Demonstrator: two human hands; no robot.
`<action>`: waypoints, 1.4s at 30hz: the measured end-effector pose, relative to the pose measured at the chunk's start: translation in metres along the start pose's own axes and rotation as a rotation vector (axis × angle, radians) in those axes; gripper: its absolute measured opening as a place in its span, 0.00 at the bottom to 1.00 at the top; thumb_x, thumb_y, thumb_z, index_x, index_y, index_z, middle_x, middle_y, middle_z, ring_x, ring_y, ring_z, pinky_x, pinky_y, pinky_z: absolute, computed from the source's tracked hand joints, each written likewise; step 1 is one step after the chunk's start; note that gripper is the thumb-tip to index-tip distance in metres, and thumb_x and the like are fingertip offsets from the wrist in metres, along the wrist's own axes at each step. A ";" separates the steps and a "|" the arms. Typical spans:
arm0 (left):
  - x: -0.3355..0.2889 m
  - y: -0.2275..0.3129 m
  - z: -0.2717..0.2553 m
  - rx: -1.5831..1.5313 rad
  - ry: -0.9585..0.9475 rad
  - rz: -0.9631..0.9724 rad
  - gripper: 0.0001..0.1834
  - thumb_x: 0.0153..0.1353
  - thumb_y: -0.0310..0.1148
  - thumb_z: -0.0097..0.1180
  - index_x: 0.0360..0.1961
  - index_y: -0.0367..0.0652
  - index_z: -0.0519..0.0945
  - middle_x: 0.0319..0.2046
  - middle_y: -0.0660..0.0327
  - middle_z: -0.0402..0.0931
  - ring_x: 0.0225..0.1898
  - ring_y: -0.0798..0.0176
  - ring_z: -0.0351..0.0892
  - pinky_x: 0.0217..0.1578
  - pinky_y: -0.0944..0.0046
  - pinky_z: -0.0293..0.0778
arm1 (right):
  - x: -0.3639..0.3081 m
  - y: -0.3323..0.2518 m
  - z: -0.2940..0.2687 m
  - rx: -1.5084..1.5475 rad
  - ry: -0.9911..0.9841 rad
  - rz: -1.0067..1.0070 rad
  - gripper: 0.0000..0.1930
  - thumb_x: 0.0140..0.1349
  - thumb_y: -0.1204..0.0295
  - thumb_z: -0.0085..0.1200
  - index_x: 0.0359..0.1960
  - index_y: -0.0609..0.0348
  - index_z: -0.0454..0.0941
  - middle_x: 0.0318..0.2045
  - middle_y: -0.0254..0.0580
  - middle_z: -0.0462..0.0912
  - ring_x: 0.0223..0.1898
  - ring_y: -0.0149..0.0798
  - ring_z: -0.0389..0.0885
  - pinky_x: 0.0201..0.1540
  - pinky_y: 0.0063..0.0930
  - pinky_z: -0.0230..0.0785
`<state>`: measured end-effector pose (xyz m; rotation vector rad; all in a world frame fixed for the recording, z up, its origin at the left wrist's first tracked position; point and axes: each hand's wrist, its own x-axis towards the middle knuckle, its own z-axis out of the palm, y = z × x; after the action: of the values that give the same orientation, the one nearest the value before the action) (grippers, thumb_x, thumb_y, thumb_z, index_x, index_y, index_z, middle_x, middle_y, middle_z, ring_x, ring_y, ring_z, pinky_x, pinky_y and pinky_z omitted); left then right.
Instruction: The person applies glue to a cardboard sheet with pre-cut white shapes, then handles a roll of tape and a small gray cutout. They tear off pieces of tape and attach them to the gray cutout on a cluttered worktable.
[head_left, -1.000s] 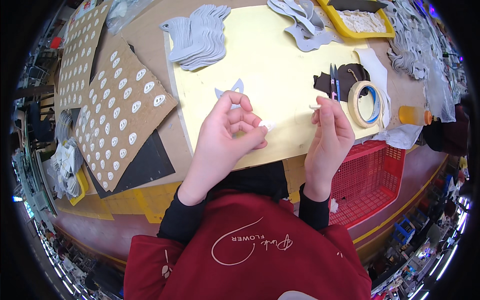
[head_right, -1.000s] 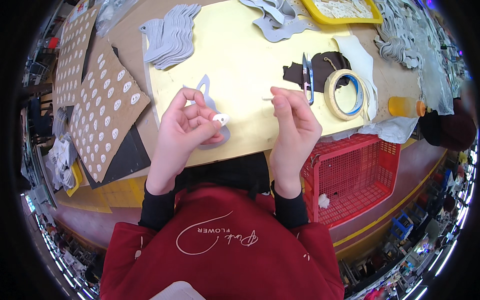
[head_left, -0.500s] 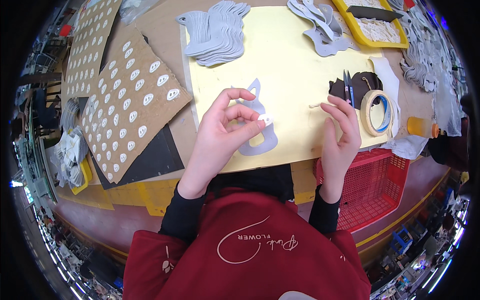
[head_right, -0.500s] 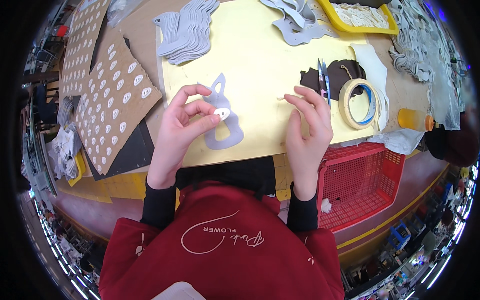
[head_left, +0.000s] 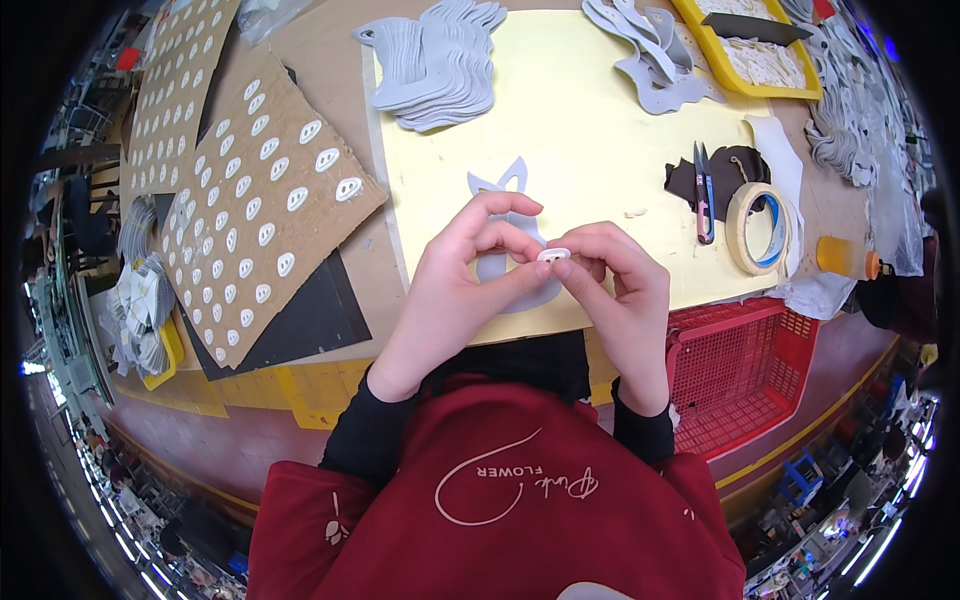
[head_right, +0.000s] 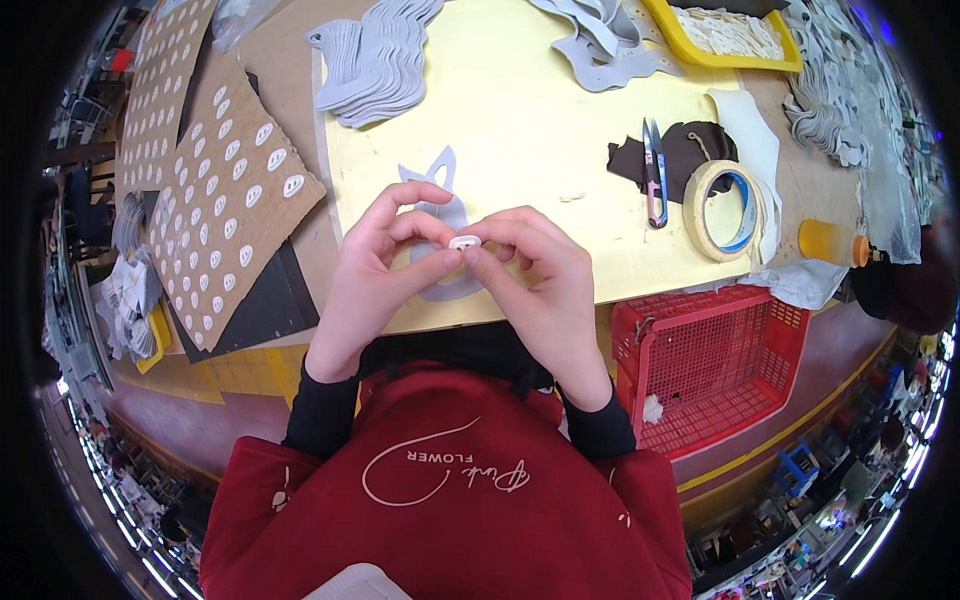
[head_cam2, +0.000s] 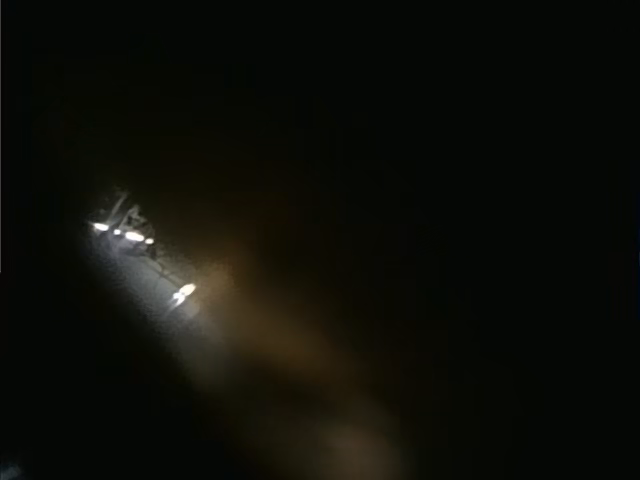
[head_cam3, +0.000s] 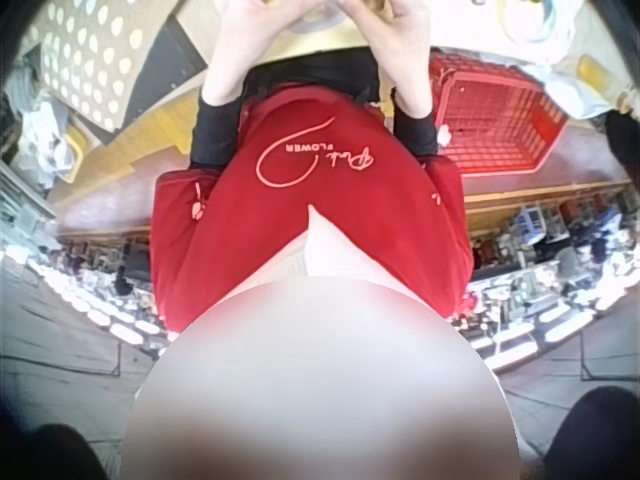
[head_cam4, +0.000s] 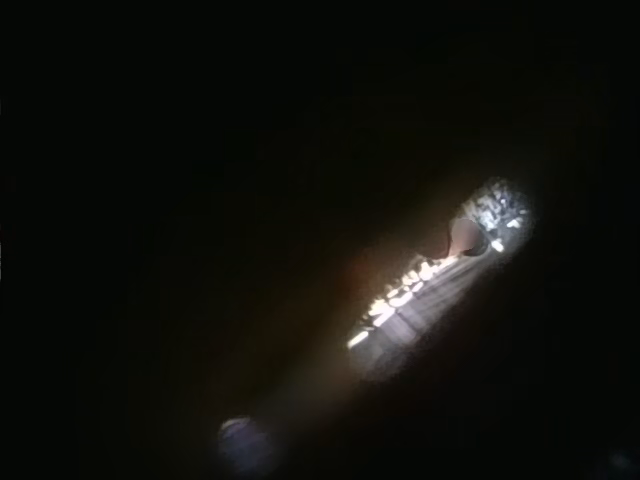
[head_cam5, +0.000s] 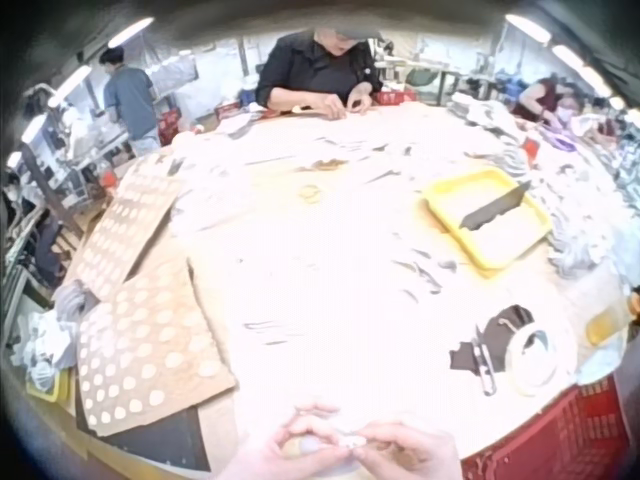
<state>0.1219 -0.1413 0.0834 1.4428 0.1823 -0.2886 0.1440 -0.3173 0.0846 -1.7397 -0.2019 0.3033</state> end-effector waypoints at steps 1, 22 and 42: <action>0.000 0.000 0.002 -0.009 0.002 0.022 0.22 0.59 0.24 0.63 0.54 0.40 0.72 0.30 0.67 0.80 0.39 0.75 0.76 0.51 0.69 0.69 | 0.000 0.002 0.001 0.037 0.009 0.009 0.08 0.58 0.79 0.61 0.39 0.61 0.84 0.34 0.34 0.80 0.31 0.25 0.71 0.35 0.18 0.64; 0.032 -0.010 -0.017 0.890 0.286 0.337 0.19 0.52 0.28 0.64 0.46 0.37 0.79 0.43 0.54 0.70 0.49 0.50 0.67 0.51 0.56 0.67 | 0.055 0.020 -0.007 -0.694 0.111 -0.338 0.07 0.52 0.78 0.64 0.34 0.60 0.83 0.32 0.37 0.80 0.35 0.41 0.77 0.38 0.33 0.71; 0.004 0.006 -0.031 0.433 0.010 0.276 0.14 0.56 0.22 0.63 0.45 0.38 0.82 0.36 0.59 0.85 0.40 0.63 0.85 0.43 0.65 0.78 | 0.010 0.006 0.008 -0.245 0.025 -0.377 0.13 0.54 0.82 0.61 0.43 0.61 0.83 0.36 0.43 0.84 0.36 0.42 0.82 0.41 0.31 0.74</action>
<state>0.1293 -0.1098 0.0839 1.8752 -0.0793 -0.0953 0.1504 -0.3081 0.0762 -1.9012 -0.5594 -0.0208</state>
